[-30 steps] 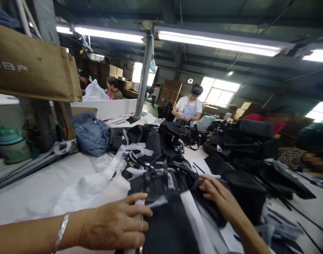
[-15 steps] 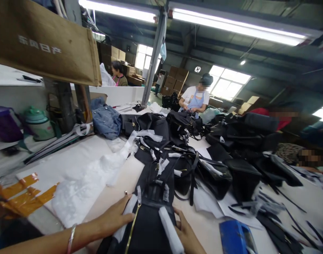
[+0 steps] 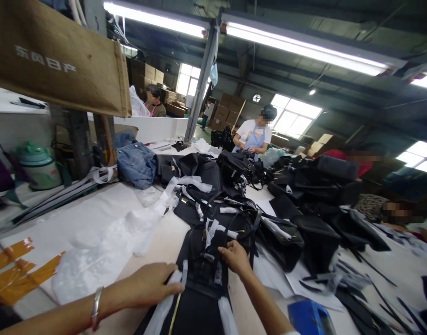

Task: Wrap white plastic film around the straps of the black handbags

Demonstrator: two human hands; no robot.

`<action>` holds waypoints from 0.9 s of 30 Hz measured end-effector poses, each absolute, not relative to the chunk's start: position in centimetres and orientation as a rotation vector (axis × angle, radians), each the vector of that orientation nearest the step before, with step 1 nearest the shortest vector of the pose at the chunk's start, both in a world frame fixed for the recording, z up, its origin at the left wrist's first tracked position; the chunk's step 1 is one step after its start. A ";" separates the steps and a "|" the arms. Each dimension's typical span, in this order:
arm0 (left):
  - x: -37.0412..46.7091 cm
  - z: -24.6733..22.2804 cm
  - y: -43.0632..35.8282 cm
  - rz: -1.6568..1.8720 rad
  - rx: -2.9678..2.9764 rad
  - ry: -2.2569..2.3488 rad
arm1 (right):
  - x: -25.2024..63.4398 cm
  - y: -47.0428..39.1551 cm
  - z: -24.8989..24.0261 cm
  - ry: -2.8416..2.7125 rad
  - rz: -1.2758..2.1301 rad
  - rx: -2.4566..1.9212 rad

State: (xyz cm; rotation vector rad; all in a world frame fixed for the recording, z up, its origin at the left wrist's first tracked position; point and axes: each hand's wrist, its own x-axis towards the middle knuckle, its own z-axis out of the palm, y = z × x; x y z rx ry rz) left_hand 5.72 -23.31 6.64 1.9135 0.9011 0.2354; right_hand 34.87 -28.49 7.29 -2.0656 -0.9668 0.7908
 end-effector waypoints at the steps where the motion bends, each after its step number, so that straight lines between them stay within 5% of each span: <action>1: 6.4 6.6 -22.2 0.301 1.801 0.932 | 34.4 -28.2 6.9 -0.975 0.756 -2.087; 9: 14.4 6.3 -18.3 0.399 1.222 0.824 | 31.2 -29.5 5.1 -0.758 0.747 -1.731; 17: 15.7 9.6 -22.9 0.612 1.367 0.353 | 30.1 -30.9 11.6 -0.774 1.375 -1.242; 27: 15.1 5.6 -22.9 0.535 2.058 0.496 | 39.6 -27.0 21.2 -0.549 1.106 -0.990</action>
